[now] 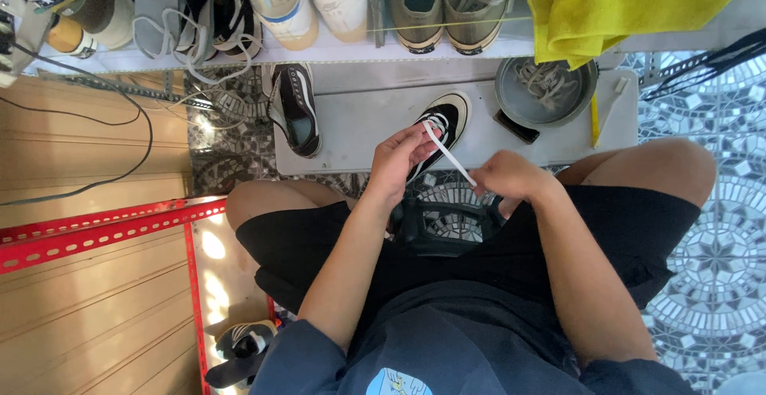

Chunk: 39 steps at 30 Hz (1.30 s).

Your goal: Threading a white shoelace through the eyelets of a black sneaker while sitting near a shoe rack.

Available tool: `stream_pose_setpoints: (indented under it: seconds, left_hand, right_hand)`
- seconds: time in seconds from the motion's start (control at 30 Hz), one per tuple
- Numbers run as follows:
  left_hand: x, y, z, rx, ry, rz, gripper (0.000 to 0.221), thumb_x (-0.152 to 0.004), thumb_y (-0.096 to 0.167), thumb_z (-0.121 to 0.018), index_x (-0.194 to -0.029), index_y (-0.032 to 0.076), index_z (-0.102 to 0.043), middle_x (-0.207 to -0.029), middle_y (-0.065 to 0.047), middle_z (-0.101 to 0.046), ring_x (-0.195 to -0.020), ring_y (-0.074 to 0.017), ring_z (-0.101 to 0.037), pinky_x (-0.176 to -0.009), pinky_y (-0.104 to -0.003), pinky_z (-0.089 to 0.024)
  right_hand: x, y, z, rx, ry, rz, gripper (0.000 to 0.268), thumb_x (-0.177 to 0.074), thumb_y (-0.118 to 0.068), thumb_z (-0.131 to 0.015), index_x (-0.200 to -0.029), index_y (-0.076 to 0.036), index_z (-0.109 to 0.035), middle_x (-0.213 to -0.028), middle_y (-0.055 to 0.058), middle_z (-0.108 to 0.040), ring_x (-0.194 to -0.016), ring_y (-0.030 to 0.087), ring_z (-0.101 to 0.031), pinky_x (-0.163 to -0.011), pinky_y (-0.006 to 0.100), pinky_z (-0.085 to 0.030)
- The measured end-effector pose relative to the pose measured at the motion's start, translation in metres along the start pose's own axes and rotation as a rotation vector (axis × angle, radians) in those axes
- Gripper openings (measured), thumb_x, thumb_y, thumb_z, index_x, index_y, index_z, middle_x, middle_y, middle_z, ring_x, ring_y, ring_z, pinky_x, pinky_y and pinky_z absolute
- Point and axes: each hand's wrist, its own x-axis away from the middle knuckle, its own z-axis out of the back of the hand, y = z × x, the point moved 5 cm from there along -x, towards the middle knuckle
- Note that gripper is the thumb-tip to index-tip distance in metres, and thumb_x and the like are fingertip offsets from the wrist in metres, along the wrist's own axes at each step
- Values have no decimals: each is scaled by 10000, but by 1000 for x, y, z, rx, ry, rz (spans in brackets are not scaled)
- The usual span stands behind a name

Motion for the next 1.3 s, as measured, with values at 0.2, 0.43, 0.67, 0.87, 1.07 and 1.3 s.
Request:
stream_pose_setpoints:
  seconds: [0.2, 0.43, 0.67, 0.87, 1.07, 1.3]
  left_hand:
    - [43, 7, -30, -163, 65, 22, 290, -1152, 305, -648, -1380, 209, -800, -1336, 47, -823, -1081, -45, -679, -877, -199, -416]
    - [61, -73, -58, -159, 113, -100, 437, -1066, 255, -820, -1455, 127, -669, -1372, -73, -744, -1149, -110, -662, -951, -259, -512]
    - [76, -74, -87, -477, 30, -103, 745, -1043, 386, -795, -1601, -11, -500, -1514, -190, -567, -1302, -291, -681, -964, -355, -565]
    - [72, -78, -86, -488, 50, -136, 677, -1079, 321, -752, -1586, -46, -494, -1515, -217, -531, -1284, -340, -690, -915, -371, -579]
    - [62, -94, -73, -434, 66, -94, 691, -1093, 338, -743, -1612, -31, -473, -1399, -218, -603, -1130, -319, -723, -821, -336, -597]
    - [62, -101, -67, -395, 59, -112, 634, -1109, 290, -731, -1591, -44, -489, -1518, -251, -579, -1272, -350, -698, -897, -349, -577]
  right_hand:
    - [-76, 5, -10, -324, 150, -40, 265, -977, -285, -803, -856, -60, -875, -781, 114, -839, -727, 219, -812, -613, 321, -563]
    - [-111, 22, -28, -545, 174, -39, 239, -841, -162, -884, -1072, -100, -893, -787, 159, -812, -608, 162, -719, -521, 250, -526]
    - [-123, 29, -40, -726, 162, 16, 351, -805, -105, -959, -1117, 8, -843, -858, 205, -825, -688, 182, -788, -579, 256, -633]
    - [-157, 45, -57, -815, 191, 67, 330, -822, -66, -943, -1104, 56, -825, -844, 258, -801, -642, 251, -791, -527, 356, -679]
    - [-146, 28, -53, -856, 211, 125, 367, -816, -55, -972, -1113, 76, -799, -865, 249, -792, -660, 253, -784, -580, 376, -715]
    - [-191, 54, -60, -605, 333, 97, 407, -672, -145, -1036, -946, -137, -736, -758, 67, -803, -584, 194, -772, -504, 339, -688]
